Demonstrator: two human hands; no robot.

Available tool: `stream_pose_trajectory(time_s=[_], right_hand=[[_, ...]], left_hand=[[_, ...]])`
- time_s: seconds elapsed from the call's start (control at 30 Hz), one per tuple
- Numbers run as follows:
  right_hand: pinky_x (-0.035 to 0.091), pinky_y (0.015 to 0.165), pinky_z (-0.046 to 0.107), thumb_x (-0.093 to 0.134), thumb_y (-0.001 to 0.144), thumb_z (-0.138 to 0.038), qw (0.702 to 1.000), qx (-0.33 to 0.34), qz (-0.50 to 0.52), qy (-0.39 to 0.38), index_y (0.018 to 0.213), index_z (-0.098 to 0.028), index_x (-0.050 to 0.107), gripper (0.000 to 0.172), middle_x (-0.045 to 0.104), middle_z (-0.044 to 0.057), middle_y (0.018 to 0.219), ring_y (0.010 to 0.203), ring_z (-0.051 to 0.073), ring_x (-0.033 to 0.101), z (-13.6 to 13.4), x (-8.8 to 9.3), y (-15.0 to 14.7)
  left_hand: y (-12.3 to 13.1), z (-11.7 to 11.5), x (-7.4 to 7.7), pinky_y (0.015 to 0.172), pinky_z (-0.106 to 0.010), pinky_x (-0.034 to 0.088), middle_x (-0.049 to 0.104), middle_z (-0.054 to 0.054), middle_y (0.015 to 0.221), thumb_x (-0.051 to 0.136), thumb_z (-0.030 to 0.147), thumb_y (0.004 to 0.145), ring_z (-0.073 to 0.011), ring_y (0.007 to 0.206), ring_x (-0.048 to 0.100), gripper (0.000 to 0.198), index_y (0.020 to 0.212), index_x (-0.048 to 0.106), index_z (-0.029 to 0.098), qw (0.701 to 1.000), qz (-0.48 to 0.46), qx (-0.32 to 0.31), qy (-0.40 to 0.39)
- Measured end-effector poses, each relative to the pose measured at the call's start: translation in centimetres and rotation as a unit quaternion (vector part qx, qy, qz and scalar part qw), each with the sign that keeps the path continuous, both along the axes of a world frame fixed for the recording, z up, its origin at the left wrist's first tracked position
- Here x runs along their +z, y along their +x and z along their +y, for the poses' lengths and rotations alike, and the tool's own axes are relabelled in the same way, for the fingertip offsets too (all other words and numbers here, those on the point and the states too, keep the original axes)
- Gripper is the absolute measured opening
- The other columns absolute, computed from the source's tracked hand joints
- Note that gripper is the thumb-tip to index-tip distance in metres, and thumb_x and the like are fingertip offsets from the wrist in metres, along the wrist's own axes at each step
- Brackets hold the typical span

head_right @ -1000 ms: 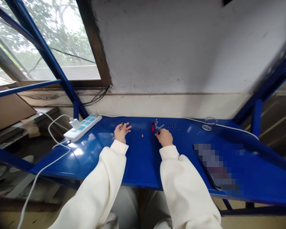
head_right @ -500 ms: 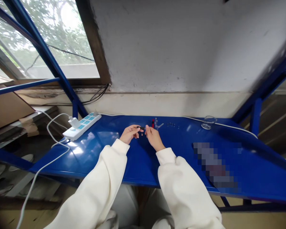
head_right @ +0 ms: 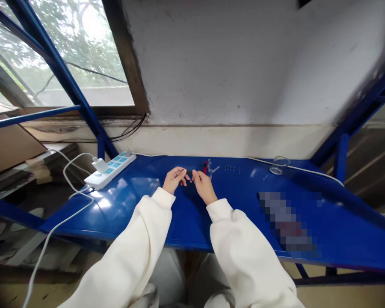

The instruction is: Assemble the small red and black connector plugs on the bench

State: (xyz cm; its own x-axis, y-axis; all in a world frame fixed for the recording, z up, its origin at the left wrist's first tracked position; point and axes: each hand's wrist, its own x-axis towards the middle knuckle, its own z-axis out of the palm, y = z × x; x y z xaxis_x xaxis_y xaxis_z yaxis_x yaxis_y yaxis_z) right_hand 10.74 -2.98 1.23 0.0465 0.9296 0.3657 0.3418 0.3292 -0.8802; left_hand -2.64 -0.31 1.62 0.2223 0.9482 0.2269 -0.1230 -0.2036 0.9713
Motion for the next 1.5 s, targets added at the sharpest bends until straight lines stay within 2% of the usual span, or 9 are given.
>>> stream_pose_trajectory(time_s=[0.27, 0.47, 0.57, 0.77, 0.93, 1.1, 1.3, 1.4, 1.5], right_hand=[[0.031, 0.043, 0.021, 0.034, 0.079, -0.056, 0.999, 0.035, 0.026, -0.002, 0.058, -0.019, 0.045, 0.044, 0.04, -0.003, 0.048, 0.044, 0.008, 0.038, 0.0, 0.0, 0.0], [0.03, 0.043, 0.021, 0.035, 0.08, -0.054, 0.997, 0.07, 0.042, -0.013, 0.058, -0.019, 0.044, 0.043, 0.039, -0.004, 0.046, 0.041, 0.007, 0.035, 0.0, 0.0, -0.2], [0.03, 0.043, 0.02, 0.035, 0.08, -0.053, 0.996, 0.079, 0.038, -0.02, 0.061, -0.019, 0.044, 0.041, 0.038, -0.005, 0.047, 0.041, 0.007, 0.035, 0.1, -0.2, -0.1], [0.032, 0.048, 0.02, 0.039, 0.081, -0.045, 0.997, 0.044, -0.048, 0.047, 0.07, -0.018, 0.049, 0.03, 0.048, -0.003, 0.057, 0.047, 0.008, 0.04, -0.3, 0.3, 0.2], [0.035, 0.053, 0.021, 0.037, 0.084, -0.037, 0.989, 0.012, -0.107, 0.106, 0.073, -0.018, 0.052, 0.026, 0.054, -0.001, 0.062, 0.051, 0.009, 0.045, -0.6, 0.6, 0.0], [0.037, 0.057, 0.022, 0.036, 0.085, -0.033, 0.981, 0.016, -0.139, 0.135, 0.076, -0.018, 0.052, 0.024, 0.056, 0.002, 0.067, 0.059, 0.011, 0.05, -0.6, 0.4, 0.0], [0.039, 0.061, 0.022, 0.033, 0.087, -0.032, 0.967, 0.015, -0.183, 0.178, 0.081, -0.019, 0.052, 0.024, 0.055, 0.004, 0.073, 0.065, 0.012, 0.051, -0.7, 0.4, 0.1], [0.039, 0.063, 0.022, 0.032, 0.087, -0.032, 0.96, 0.006, -0.206, 0.19, 0.086, -0.019, 0.053, 0.024, 0.056, 0.005, 0.078, 0.07, 0.013, 0.053, -0.8, 0.4, 0.1], [0.039, 0.061, 0.022, 0.034, 0.086, -0.035, 0.962, -0.014, -0.208, 0.178, 0.09, -0.019, 0.052, 0.025, 0.056, 0.005, 0.082, 0.066, 0.012, 0.053, -0.9, 0.3, 0.1]], left_hand=[[0.2, -0.5, 0.1, 0.036, -0.018, 0.031, 0.049, 0.005, 0.044, 0.047, 0.049, 0.075, -0.0049, 0.032, 0.043, 0.037, 0.06, 0.043, 0.015, 0.998, 0.035, 0.026, 0.043], [0.1, -0.3, -0.2, 0.035, -0.019, 0.028, 0.038, 0.006, 0.033, 0.048, 0.049, 0.074, -0.0049, 0.027, 0.037, 0.043, 0.048, 0.035, 0.016, 0.997, 0.029, 0.067, 0.03], [0.1, -0.1, -0.3, 0.034, -0.018, 0.027, 0.039, 0.006, 0.034, 0.051, 0.049, 0.072, -0.0046, 0.027, 0.036, 0.043, 0.049, 0.036, 0.016, 0.997, 0.017, 0.072, 0.021], [0.1, 0.0, -0.2, 0.033, -0.018, 0.027, 0.05, 0.004, 0.049, 0.052, 0.048, 0.071, -0.0046, 0.03, 0.041, 0.034, 0.066, 0.046, 0.015, 0.998, -0.005, 0.062, 0.026], [0.2, -0.2, -0.2, 0.035, -0.017, 0.03, 0.041, 0.007, 0.042, 0.05, 0.049, 0.073, -0.0028, 0.031, 0.037, 0.039, 0.055, 0.04, 0.016, 0.995, 0.007, 0.089, 0.05], [0.3, 0.0, -0.3, 0.03, -0.018, 0.022, 0.032, 0.009, 0.035, 0.054, 0.05, 0.069, -0.0032, 0.027, 0.033, 0.043, 0.05, 0.032, 0.017, 0.993, -0.023, 0.117, -0.004], [0.4, 0.4, -0.6, 0.028, -0.019, 0.019, 0.027, 0.009, 0.03, 0.06, 0.044, 0.065, -0.0036, 0.024, 0.027, 0.041, 0.047, 0.035, 0.017, 0.988, -0.089, 0.117, -0.055], [0.3, 0.5, -0.5, 0.028, -0.019, 0.021, 0.026, 0.01, 0.029, 0.061, 0.04, 0.065, -0.0035, 0.024, 0.026, 0.039, 0.046, 0.034, 0.018, 0.986, -0.108, 0.108, -0.064], [0.2, 0.4, -0.3, 0.03, -0.019, 0.025, 0.034, 0.008, 0.032, 0.058, 0.039, 0.067, -0.0045, 0.026, 0.033, 0.036, 0.049, 0.036, 0.017, 0.988, -0.101, 0.098, -0.056]])
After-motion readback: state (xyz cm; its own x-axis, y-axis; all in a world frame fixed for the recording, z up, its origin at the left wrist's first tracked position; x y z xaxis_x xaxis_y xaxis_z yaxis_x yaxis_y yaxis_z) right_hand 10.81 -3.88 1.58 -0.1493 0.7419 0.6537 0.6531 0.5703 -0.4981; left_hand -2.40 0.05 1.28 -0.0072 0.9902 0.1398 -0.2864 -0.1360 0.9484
